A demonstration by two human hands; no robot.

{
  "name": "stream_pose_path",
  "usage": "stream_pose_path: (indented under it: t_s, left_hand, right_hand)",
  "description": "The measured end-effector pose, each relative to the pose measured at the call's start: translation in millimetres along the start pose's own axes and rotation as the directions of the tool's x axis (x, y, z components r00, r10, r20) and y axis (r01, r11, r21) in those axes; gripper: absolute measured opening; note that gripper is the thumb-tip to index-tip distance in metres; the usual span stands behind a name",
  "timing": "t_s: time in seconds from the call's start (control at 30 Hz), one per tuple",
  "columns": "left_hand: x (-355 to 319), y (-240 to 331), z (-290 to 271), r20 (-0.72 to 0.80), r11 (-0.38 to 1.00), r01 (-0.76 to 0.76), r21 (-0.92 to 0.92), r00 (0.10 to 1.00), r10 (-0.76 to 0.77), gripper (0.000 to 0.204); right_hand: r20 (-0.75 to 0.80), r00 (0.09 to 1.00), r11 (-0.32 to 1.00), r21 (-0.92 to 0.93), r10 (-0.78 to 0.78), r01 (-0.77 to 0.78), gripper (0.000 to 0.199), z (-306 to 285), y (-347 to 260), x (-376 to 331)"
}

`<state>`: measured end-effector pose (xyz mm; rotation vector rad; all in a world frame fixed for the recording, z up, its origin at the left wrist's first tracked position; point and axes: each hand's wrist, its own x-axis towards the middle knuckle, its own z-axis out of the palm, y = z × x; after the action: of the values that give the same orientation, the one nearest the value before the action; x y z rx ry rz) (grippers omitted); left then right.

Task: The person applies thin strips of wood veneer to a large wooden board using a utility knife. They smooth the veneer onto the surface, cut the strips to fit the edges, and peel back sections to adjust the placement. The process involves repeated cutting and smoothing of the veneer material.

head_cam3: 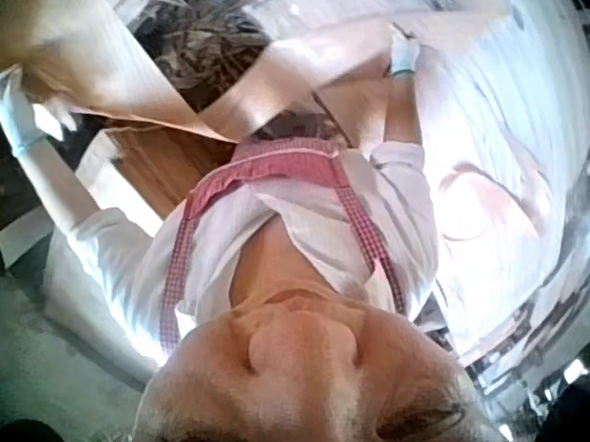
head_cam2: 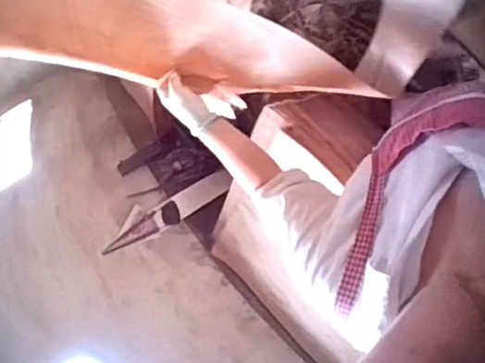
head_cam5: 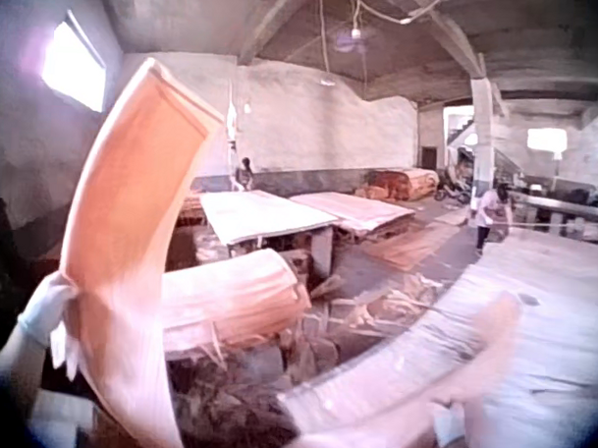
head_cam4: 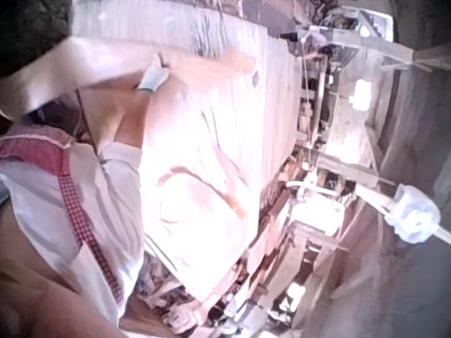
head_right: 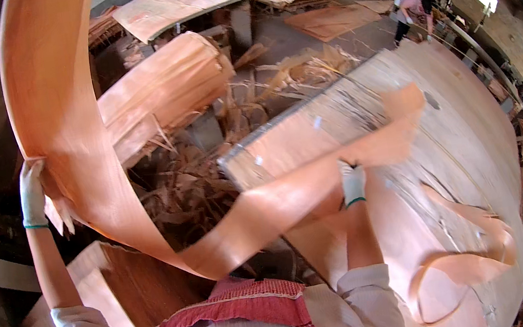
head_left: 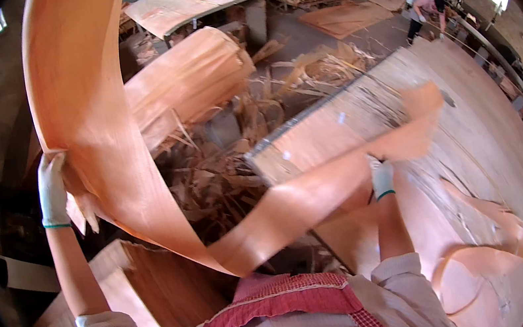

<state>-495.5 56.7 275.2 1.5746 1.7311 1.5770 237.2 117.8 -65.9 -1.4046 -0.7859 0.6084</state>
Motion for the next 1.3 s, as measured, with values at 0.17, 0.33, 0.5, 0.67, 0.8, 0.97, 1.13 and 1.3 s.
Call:
stream_pose_path:
  t_s: [0.17,0.33,0.5,0.67,0.8,0.97,1.13,1.3]
  left_hand:
    - [75.1,-67.2,-72.4,-0.123,0.968,0.135,-0.211,0.979,-0.163,0.018]
    - [178.7,-118.2,-78.7,-0.095,0.945,0.127,-0.302,0.982,-0.162,0.021]
    - [328.4,-162.0,-30.1,0.076,0.932,-0.335,0.137,0.942,0.327,0.026]
    - [478.0,-150.3,74.5,0.162,0.97,-0.17,-0.174,0.967,0.198,0.033]
    - [549.1,-119.9,199.7,0.245,0.928,0.041,-0.371,0.968,0.055,0.04]
    - [667.9,-134.0,383.6,0.551,0.864,0.123,-0.488,0.811,0.195,0.043]
    - [706.1,-102.9,598.7,0.731,0.794,0.278,-0.541,0.621,0.281,0.046]
    - [685.0,-40.8,786.0,0.845,0.707,0.478,-0.521,0.403,0.351,0.044]
  right_hand:
    - [-0.155,0.987,0.992,-0.107,0.045,-0.062,0.021,79.2,-14.5,8.4]
    - [-0.193,0.965,0.983,0.011,-0.179,0.185,0.012,135.8,-136.0,7.8]
    - [-0.413,0.803,0.9,-0.123,-0.429,0.418,0.013,149.0,-252.8,21.1]
    - [-0.58,0.646,0.846,-0.155,-0.497,0.511,0.02,177.5,-265.7,19.8]
    - [-0.71,0.569,0.872,-0.13,-0.414,0.472,0.018,198.5,-233.9,31.3]
    - [-0.834,0.359,0.87,-0.255,-0.419,0.423,0.01,160.3,-212.9,15.9]
    - [-0.913,0.044,0.906,-0.394,-0.405,0.156,0.015,149.4,-251.5,-43.0]
    - [-0.726,-0.263,0.728,-0.677,-0.635,0.11,0.024,187.1,-322.1,-105.4]
